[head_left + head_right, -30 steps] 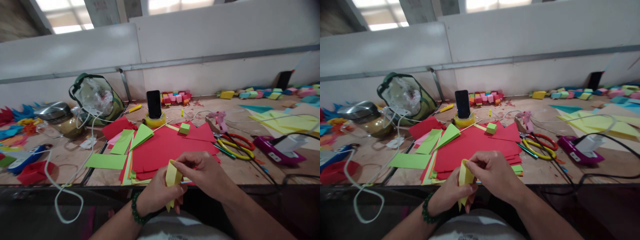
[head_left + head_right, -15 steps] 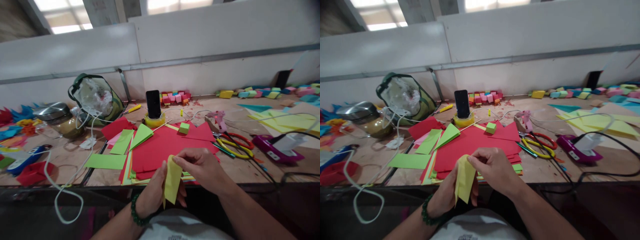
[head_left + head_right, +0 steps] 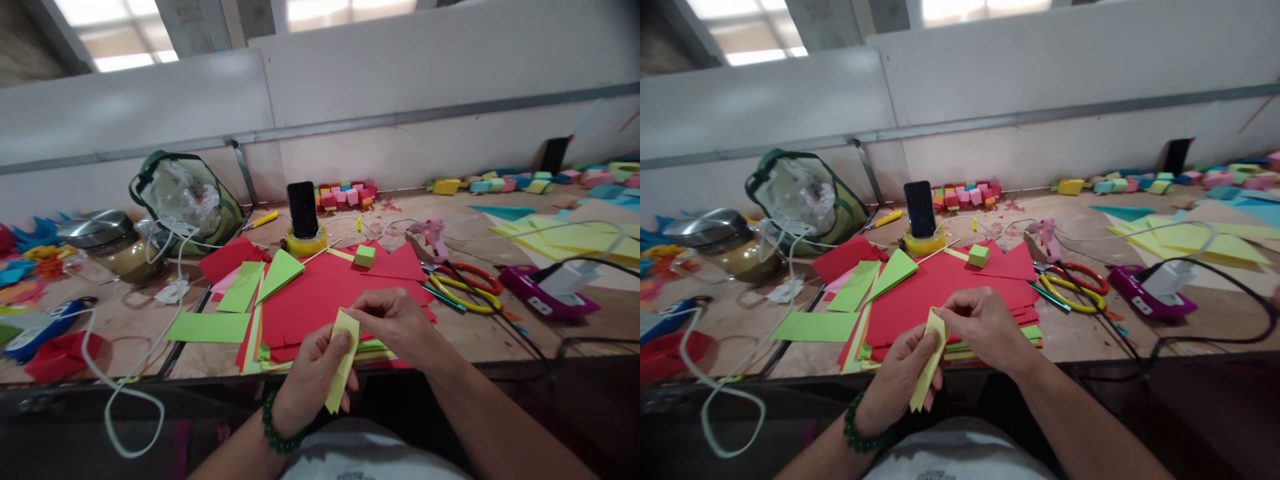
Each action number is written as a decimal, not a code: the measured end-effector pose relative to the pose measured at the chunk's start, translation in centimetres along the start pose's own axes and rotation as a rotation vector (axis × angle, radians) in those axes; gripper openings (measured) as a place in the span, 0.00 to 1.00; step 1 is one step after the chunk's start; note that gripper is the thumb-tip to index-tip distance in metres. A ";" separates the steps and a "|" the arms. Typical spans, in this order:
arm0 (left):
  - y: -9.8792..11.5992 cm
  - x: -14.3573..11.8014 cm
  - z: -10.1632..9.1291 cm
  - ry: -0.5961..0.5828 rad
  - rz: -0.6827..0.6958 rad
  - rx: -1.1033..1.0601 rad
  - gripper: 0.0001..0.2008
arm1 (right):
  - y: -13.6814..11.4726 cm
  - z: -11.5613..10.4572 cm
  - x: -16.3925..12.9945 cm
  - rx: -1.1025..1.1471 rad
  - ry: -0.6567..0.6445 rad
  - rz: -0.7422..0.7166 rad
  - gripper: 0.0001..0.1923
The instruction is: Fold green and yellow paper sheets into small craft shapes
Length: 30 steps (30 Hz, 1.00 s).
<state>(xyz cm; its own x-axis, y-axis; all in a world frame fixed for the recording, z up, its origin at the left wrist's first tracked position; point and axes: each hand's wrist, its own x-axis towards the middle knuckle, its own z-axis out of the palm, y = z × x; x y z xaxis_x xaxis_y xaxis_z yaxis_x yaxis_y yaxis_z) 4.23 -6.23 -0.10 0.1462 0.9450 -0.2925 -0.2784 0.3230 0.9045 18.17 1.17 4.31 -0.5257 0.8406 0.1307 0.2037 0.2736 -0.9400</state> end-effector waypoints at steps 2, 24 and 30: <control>0.0 -0.1 -0.1 0.015 0.000 0.038 0.24 | 0.0 -0.2 0.1 0.037 -0.034 0.024 0.16; -0.4 -0.2 -0.1 0.177 0.294 0.234 0.22 | -1.0 -0.2 -1.7 -0.001 -0.052 0.090 0.07; -0.5 -0.6 -0.1 0.216 0.390 0.264 0.22 | -1.3 0.2 -1.9 0.045 -0.016 0.087 0.08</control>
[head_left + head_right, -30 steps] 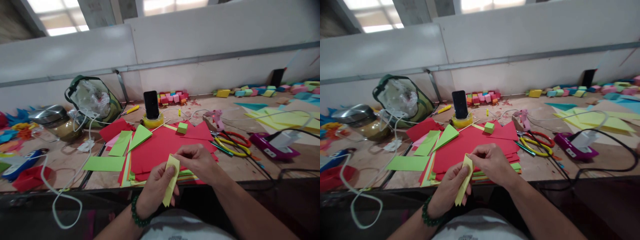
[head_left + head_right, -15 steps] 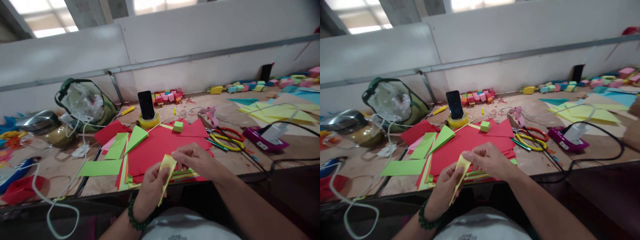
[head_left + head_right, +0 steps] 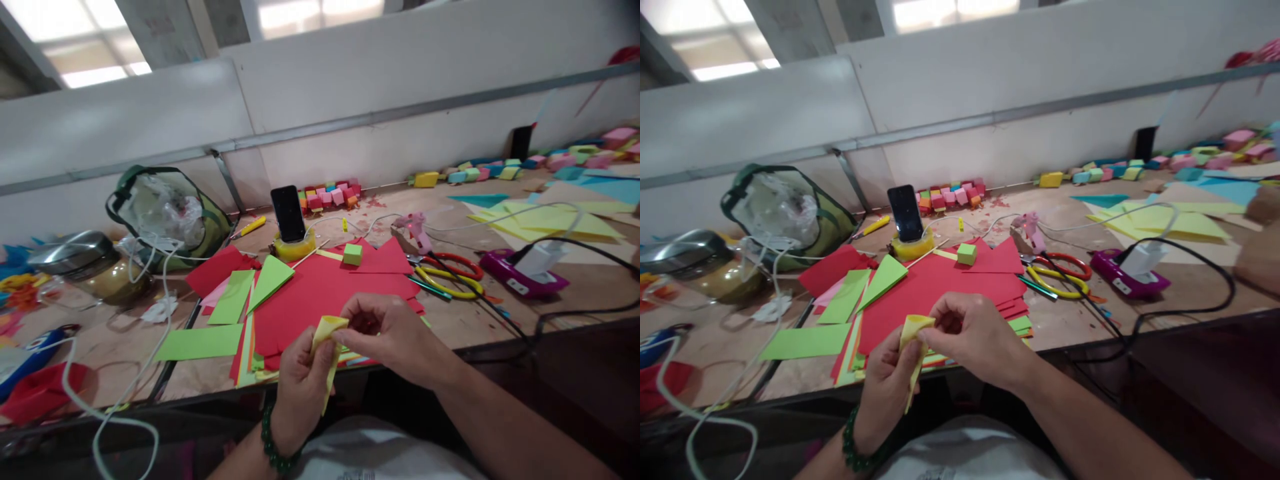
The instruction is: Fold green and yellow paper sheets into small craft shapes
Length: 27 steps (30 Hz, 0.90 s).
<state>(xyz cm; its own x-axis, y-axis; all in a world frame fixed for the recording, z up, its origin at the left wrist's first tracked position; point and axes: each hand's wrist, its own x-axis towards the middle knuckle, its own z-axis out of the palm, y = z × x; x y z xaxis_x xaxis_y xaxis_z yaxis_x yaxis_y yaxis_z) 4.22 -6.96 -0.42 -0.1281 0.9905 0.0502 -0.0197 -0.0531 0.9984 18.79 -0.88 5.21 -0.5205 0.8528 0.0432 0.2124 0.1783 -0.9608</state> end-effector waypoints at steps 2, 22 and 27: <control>0.0 0.0 0.0 0.007 0.012 -0.002 0.21 | 0.0 0.1 -0.1 -0.011 0.006 0.009 0.10; 0.2 -0.2 -0.2 -0.064 -0.141 -0.194 0.24 | 0.2 -1.5 -0.3 0.201 -0.150 0.018 0.11; 0.1 -0.2 -0.2 -0.094 -0.134 -0.207 0.22 | -0.4 -1.6 -0.3 0.225 -0.162 0.036 0.09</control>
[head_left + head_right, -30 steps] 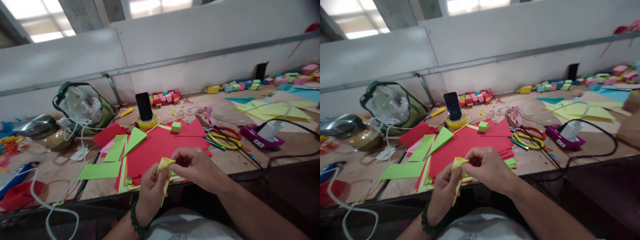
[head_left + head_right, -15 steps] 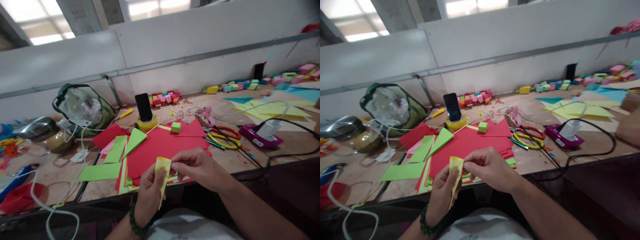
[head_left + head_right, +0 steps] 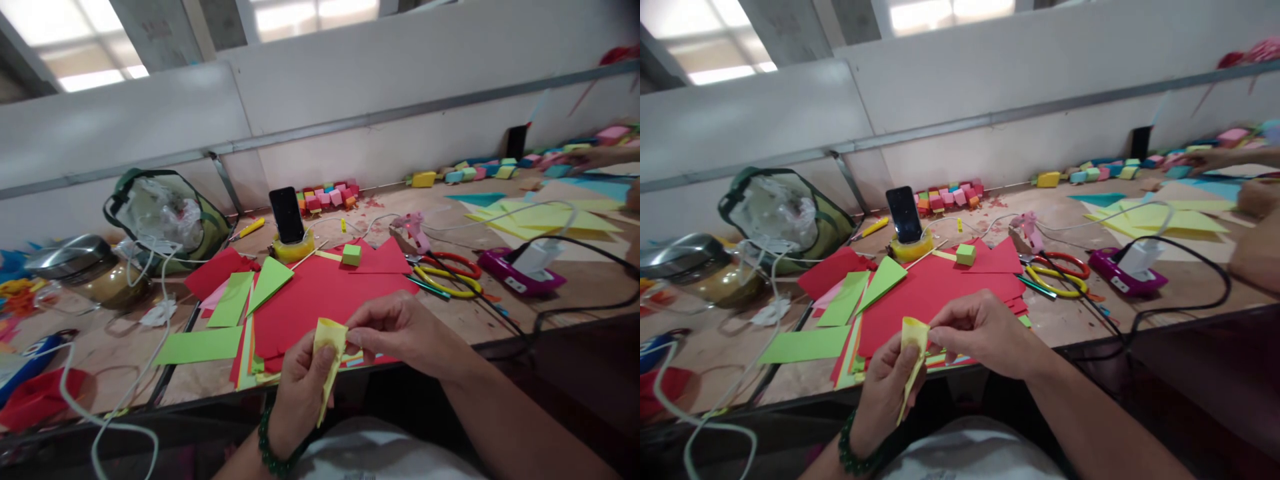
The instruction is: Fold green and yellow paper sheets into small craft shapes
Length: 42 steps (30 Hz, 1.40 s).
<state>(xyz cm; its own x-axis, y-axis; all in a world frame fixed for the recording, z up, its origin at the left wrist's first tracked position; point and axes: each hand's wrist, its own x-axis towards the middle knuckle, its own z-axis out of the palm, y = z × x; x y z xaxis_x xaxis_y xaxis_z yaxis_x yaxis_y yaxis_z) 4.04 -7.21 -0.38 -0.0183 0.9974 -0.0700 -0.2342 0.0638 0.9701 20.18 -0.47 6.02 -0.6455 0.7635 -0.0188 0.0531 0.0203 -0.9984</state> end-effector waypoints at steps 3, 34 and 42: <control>-0.2 -0.1 -0.1 -0.016 -0.005 -0.002 0.21 | 0.0 0.1 0.0 0.016 0.014 -0.002 0.09; 0.8 0.2 0.2 0.091 0.006 0.159 0.18 | 1.2 1.4 0.3 -0.217 0.111 0.010 0.10; 1.9 0.7 -1.2 -0.176 -0.185 0.085 0.18 | 1.0 1.0 0.1 -0.148 0.013 0.049 0.13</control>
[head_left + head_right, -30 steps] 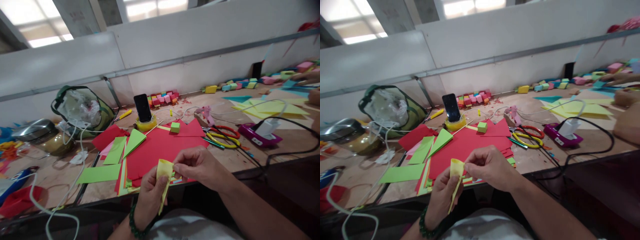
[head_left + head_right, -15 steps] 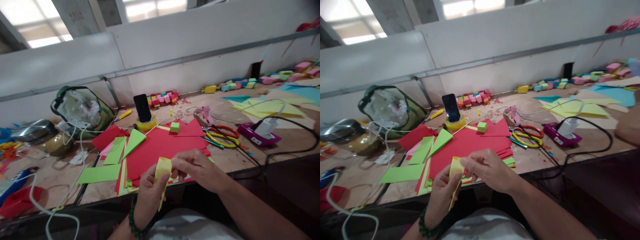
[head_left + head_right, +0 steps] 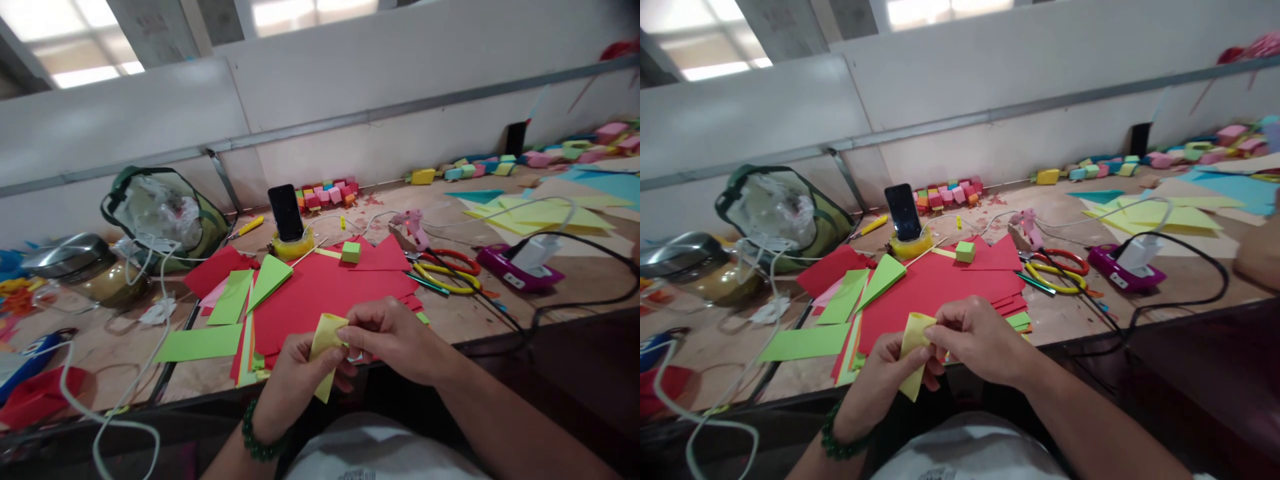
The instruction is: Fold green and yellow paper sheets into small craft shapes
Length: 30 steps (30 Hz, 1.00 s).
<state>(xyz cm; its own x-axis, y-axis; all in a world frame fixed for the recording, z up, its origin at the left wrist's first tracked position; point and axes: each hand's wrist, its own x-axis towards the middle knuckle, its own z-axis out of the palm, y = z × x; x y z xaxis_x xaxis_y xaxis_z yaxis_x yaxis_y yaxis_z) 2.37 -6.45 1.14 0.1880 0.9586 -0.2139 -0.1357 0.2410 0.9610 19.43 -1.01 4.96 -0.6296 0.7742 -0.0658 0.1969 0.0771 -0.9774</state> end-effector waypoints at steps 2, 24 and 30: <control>0.2 0.1 -0.1 -0.002 -0.049 -0.037 0.18 | 0.1 -0.1 0.2 0.013 -0.009 0.011 0.15; 1.3 1.1 -1.4 -0.063 -0.024 0.188 0.16 | 0.8 -1.4 1.7 -0.247 0.139 -0.140 0.19; 0.8 2.3 -2.0 0.429 0.377 0.926 0.25 | 2.8 -4.1 6.0 -0.432 0.203 0.048 0.19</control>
<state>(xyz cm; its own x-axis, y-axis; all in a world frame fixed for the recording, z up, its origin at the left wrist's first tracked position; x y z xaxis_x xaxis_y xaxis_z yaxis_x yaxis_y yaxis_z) 0.78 -3.74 1.08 -0.0921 0.9633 0.2520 0.7066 -0.1151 0.6982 19.28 6.46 2.61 -0.4610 0.8870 -0.0265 0.5439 0.2588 -0.7982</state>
